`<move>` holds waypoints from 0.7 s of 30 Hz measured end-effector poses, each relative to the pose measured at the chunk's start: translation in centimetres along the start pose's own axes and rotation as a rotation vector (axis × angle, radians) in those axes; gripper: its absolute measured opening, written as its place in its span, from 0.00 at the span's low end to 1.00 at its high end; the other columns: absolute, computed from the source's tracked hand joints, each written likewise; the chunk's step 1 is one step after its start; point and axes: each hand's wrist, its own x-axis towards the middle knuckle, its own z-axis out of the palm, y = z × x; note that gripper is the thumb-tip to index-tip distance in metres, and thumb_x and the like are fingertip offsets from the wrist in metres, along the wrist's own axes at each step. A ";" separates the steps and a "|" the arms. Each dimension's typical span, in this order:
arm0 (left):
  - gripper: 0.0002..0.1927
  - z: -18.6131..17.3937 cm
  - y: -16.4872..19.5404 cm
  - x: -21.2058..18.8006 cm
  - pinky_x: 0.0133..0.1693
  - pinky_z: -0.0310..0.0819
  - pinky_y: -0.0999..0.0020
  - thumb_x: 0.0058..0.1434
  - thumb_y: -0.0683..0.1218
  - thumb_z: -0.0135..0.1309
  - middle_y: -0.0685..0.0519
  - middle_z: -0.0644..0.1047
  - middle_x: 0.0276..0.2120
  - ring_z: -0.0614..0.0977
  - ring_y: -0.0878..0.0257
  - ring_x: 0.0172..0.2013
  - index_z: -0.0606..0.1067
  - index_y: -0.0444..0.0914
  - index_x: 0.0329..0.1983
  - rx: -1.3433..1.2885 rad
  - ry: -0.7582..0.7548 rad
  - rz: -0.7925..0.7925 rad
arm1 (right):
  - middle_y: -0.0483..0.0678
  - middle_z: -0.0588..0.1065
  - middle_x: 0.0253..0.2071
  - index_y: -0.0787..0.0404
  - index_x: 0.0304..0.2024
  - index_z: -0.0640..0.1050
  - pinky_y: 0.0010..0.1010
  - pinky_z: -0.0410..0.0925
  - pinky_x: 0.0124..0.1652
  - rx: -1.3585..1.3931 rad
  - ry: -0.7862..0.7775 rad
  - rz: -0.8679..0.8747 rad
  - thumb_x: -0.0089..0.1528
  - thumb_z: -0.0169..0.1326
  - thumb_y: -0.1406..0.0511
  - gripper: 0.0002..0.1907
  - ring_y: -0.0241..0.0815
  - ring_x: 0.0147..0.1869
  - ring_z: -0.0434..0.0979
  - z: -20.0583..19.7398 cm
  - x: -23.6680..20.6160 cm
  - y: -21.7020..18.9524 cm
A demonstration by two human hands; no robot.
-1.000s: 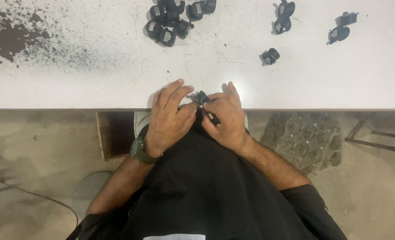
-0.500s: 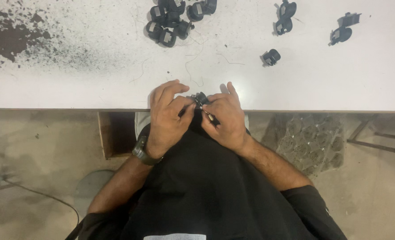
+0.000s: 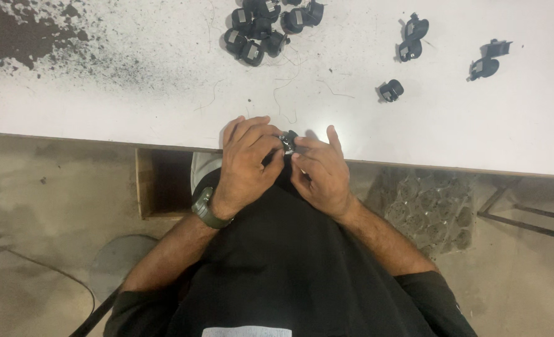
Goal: The person sits at a white table and assembles small black plastic parts by hand, fitting pieces onto a round hub one at a time and placing each finished assembly onto the table with a growing pile of completed units.
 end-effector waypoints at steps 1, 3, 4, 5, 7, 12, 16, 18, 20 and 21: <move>0.07 0.0 0.0 0.0 0.65 0.57 0.45 0.57 0.39 0.62 0.55 0.79 0.47 0.76 0.53 0.60 0.77 0.39 0.38 -0.001 -0.002 0.000 | 0.47 0.75 0.37 0.61 0.41 0.75 0.57 0.53 0.74 -0.013 -0.003 0.006 0.59 0.64 0.78 0.14 0.48 0.59 0.81 0.0 0.1 -0.1; 0.07 -0.1 -0.1 0.1 0.65 0.57 0.45 0.58 0.39 0.62 0.55 0.79 0.47 0.76 0.53 0.60 0.77 0.39 0.38 -0.015 0.009 0.014 | 0.47 0.76 0.38 0.61 0.41 0.75 0.56 0.53 0.74 -0.036 -0.008 0.018 0.59 0.64 0.78 0.14 0.47 0.59 0.80 0.1 0.2 -0.2; 0.07 -0.2 -0.1 0.0 0.65 0.57 0.45 0.58 0.39 0.62 0.55 0.79 0.47 0.76 0.53 0.60 0.77 0.39 0.38 -0.022 0.015 0.021 | 0.48 0.76 0.38 0.61 0.41 0.76 0.56 0.53 0.74 -0.049 -0.010 0.024 0.58 0.64 0.78 0.13 0.48 0.59 0.80 0.1 0.2 -0.3; 0.07 -0.2 -0.1 0.0 0.65 0.57 0.45 0.57 0.38 0.62 0.55 0.79 0.46 0.76 0.53 0.60 0.77 0.39 0.38 -0.017 0.009 0.012 | 0.49 0.77 0.39 0.61 0.42 0.76 0.55 0.53 0.74 -0.063 -0.011 0.029 0.58 0.64 0.77 0.13 0.48 0.59 0.80 0.2 0.2 -0.3; 0.07 -0.4 0.0 -0.1 0.65 0.58 0.46 0.56 0.38 0.61 0.55 0.80 0.45 0.76 0.53 0.59 0.77 0.40 0.37 -0.008 -0.003 0.000 | 0.50 0.77 0.41 0.62 0.42 0.76 0.55 0.53 0.74 -0.062 -0.017 0.039 0.59 0.63 0.77 0.13 0.48 0.59 0.79 0.2 0.2 -0.4; 0.11 -0.7 0.1 0.0 0.65 0.61 0.46 0.57 0.39 0.63 0.54 0.78 0.42 0.78 0.53 0.57 0.74 0.39 0.41 -0.062 0.057 0.003 | 0.48 0.75 0.45 0.64 0.47 0.76 0.62 0.47 0.76 0.058 -0.039 -0.023 0.61 0.61 0.77 0.13 0.51 0.62 0.78 -0.8 0.4 0.0; 0.19 -1.2 -0.3 0.4 0.63 0.64 0.44 0.59 0.38 0.61 0.54 0.80 0.40 0.79 0.54 0.51 0.73 0.34 0.54 -0.119 0.038 0.009 | 0.48 0.70 0.44 0.59 0.48 0.80 0.61 0.44 0.76 -0.114 -0.025 0.115 0.57 0.63 0.74 0.16 0.51 0.64 0.73 -2.1 0.9 0.0; 0.21 -1.6 -0.3 0.3 0.63 0.66 0.48 0.60 0.37 0.61 0.52 0.79 0.39 0.78 0.51 0.49 0.74 0.33 0.57 -0.113 0.028 0.005 | 0.52 0.69 0.46 0.62 0.51 0.79 0.64 0.41 0.72 -0.100 -0.084 0.175 0.55 0.68 0.66 0.22 0.56 0.65 0.67 -2.3 1.4 0.3; 0.19 -1.9 -0.2 0.7 0.62 0.69 0.51 0.61 0.37 0.61 0.52 0.77 0.35 0.78 0.50 0.45 0.75 0.34 0.55 -0.097 -0.001 -0.025 | 0.51 0.70 0.47 0.61 0.51 0.80 0.64 0.39 0.72 -0.134 -0.135 0.168 0.55 0.69 0.63 0.23 0.54 0.67 0.65 -1.9 1.8 0.3; 0.16 -2.1 -0.2 0.9 0.62 0.70 0.52 0.60 0.37 0.62 0.52 0.76 0.33 0.78 0.51 0.43 0.77 0.36 0.52 -0.085 -0.025 -0.058 | 0.50 0.70 0.47 0.60 0.52 0.80 0.65 0.39 0.72 -0.149 -0.161 0.164 0.55 0.70 0.62 0.24 0.54 0.69 0.64 -1.8 1.9 0.3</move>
